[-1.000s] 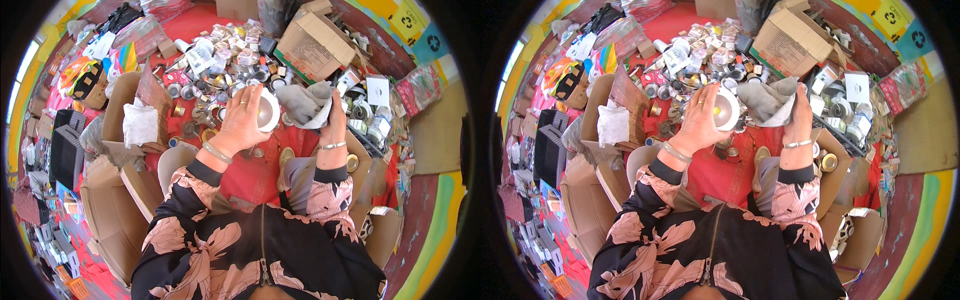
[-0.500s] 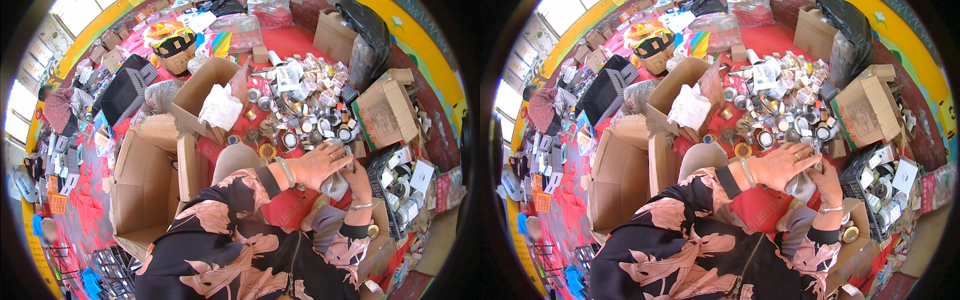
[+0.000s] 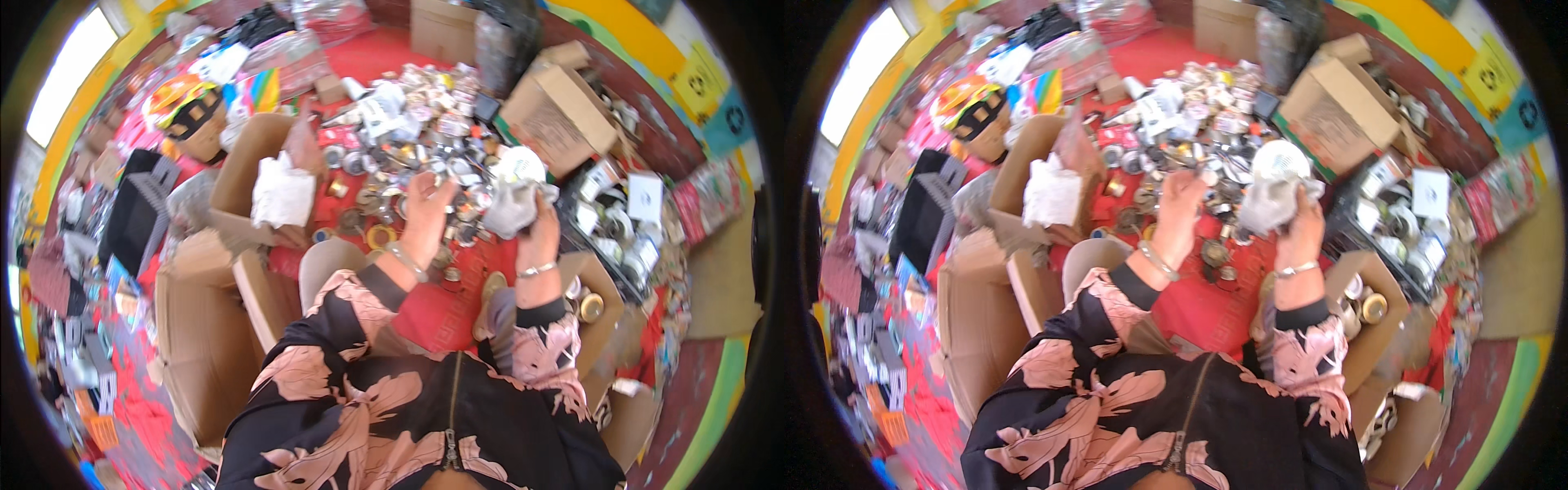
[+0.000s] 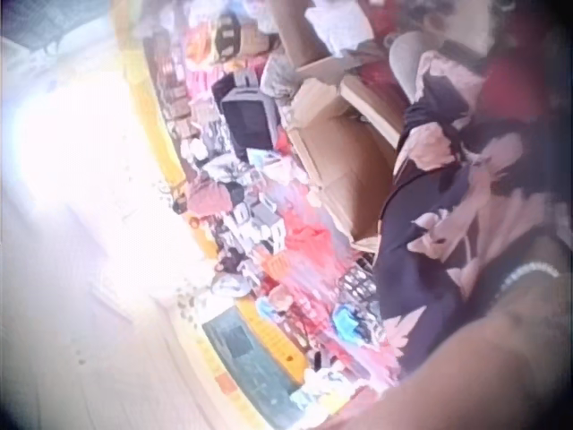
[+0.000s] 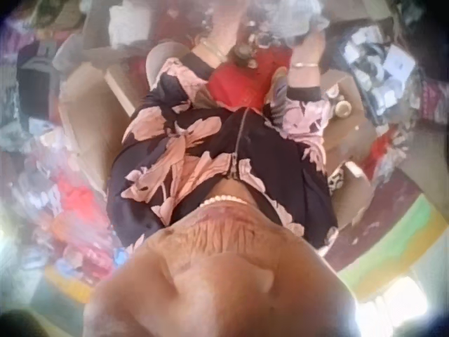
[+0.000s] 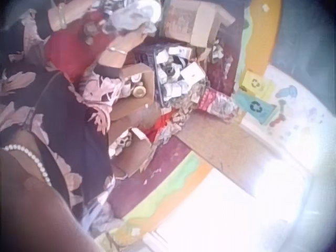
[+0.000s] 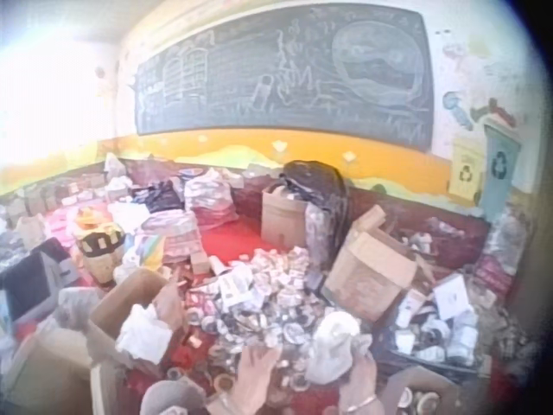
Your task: The person cleans a white circular electronic housing by hand using a cloth, wipes both the internal and external surfaces, and moves a wire.
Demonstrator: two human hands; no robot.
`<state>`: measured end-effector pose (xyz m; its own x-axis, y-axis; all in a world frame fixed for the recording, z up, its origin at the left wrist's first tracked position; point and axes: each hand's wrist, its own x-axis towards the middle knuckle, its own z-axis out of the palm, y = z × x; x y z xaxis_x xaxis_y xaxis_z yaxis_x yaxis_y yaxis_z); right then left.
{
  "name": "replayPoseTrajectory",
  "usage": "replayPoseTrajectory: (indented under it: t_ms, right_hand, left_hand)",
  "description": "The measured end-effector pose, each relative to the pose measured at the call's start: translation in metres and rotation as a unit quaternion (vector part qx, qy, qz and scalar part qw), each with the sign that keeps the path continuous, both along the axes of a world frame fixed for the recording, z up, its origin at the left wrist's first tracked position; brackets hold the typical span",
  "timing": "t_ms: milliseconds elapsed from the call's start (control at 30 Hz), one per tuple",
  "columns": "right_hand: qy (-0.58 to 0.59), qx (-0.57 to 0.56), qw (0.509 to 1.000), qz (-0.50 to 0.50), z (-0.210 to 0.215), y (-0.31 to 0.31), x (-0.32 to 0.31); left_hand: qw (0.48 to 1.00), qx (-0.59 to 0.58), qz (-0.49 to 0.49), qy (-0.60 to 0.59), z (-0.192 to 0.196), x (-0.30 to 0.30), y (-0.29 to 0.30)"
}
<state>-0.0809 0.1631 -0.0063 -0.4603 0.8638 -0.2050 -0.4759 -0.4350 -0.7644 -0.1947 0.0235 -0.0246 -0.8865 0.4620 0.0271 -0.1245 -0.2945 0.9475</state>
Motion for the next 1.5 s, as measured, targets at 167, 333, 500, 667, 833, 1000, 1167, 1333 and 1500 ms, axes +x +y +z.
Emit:
replayPoseTrajectory:
  t_ms: [167, 333, 500, 667, 833, 1000, 1167, 1333, 1500]
  right_hand:
    - [-0.007, 0.016, 1.000, -0.023, -0.005, -0.027, -0.017]
    - [0.016, 0.092, 0.996, 0.011, 0.014, -0.052, -0.014]
    - [-0.051, 0.196, 0.979, 0.010, 0.024, -0.055, -0.003]
    - [-0.252, 0.512, 0.818, 0.075, 0.044, -0.034, 0.013]
    - [-0.227, 0.280, 0.925, -0.121, 0.063, 0.012, 0.038]
    - [-0.298, 0.388, 0.856, -0.166, 0.065, -0.010, 0.028]
    - [-0.386, 0.593, 0.695, -0.130, 0.042, -0.016, 0.005]
    - [-0.315, 0.667, 0.659, -0.150, 0.047, -0.027, 0.000]
    - [-0.214, 0.751, 0.615, -0.113, 0.058, -0.045, 0.000]
  left_hand:
    - [0.958, 0.168, -0.219, -0.081, 0.018, 0.026, 0.012]
    - [0.914, 0.226, -0.250, -0.227, 0.036, 0.002, 0.008]
    - [0.893, 0.254, -0.297, -0.222, 0.042, 0.001, -0.006]
    - [0.893, 0.247, -0.252, -0.278, 0.048, 0.000, -0.013]
    - [0.894, 0.257, -0.246, -0.273, 0.040, -0.002, -0.001]
    - [0.926, 0.186, -0.260, -0.199, 0.033, 0.013, 0.010]
    - [0.953, 0.097, -0.279, -0.067, 0.032, 0.033, 0.018]
    - [0.954, 0.081, -0.287, 0.010, 0.052, 0.034, 0.022]
    - [0.954, 0.018, -0.293, 0.060, 0.022, 0.031, 0.018]
